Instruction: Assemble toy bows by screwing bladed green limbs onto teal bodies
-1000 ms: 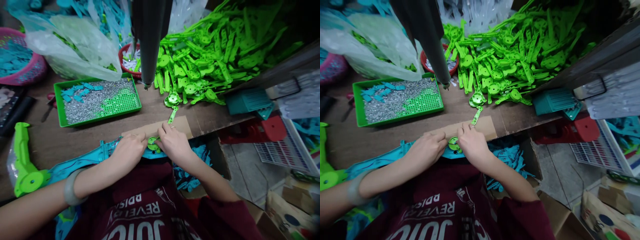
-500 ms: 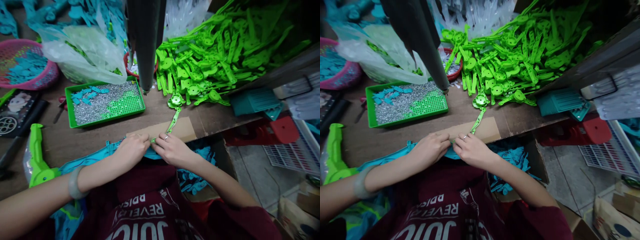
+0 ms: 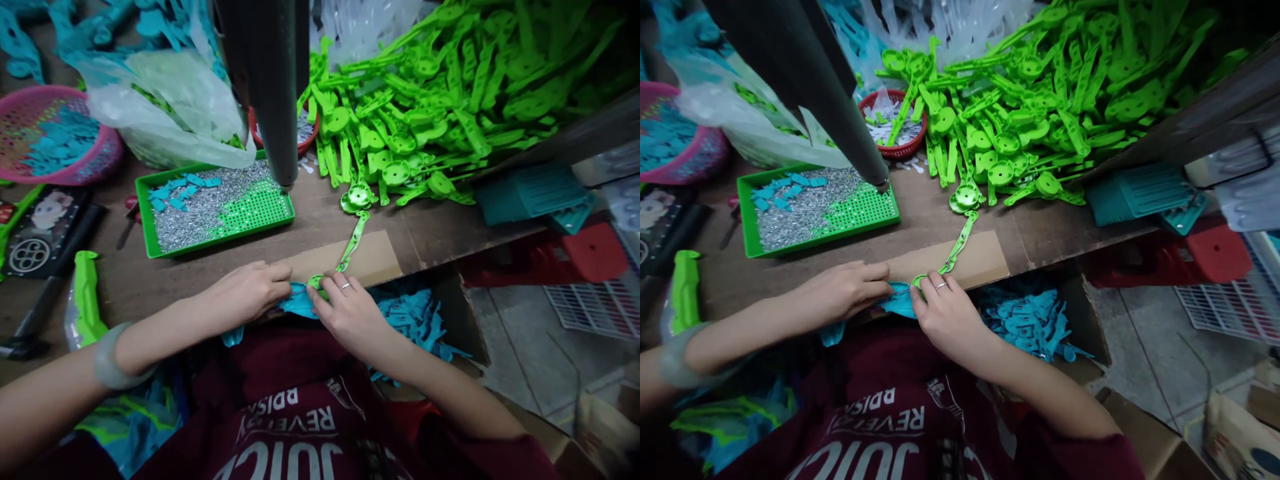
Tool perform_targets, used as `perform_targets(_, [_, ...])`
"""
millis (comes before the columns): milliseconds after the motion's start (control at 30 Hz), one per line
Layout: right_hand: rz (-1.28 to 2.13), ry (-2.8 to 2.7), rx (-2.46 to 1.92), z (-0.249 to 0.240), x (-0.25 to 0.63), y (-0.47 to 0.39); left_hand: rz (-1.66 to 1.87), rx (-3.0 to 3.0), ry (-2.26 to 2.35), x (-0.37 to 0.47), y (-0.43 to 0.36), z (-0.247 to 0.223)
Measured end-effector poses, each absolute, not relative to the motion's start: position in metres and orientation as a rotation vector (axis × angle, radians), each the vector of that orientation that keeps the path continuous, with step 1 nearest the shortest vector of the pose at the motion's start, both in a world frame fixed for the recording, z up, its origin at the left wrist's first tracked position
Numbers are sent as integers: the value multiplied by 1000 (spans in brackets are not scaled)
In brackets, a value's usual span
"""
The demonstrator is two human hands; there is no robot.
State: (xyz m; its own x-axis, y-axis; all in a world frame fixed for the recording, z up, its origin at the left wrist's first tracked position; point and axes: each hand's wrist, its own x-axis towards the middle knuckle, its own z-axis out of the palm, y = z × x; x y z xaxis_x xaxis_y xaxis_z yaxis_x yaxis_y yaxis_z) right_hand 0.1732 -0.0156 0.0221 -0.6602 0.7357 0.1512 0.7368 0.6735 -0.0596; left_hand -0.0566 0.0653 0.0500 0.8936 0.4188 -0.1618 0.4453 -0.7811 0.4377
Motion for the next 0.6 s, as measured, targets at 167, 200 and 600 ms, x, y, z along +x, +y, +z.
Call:
perform_targets(167, [18, -2735, -1232, 25, 171, -16, -306, 2683, 563, -33, 74, 55])
perform_targets(200, [17, -2733, -1229, 25, 171, -15, -365, 2645, 575, -27, 77, 55])
perform_targets(600, [174, -2798, -1043, 19, 168, -14, -500, 2486, 760, -3, 92, 54])
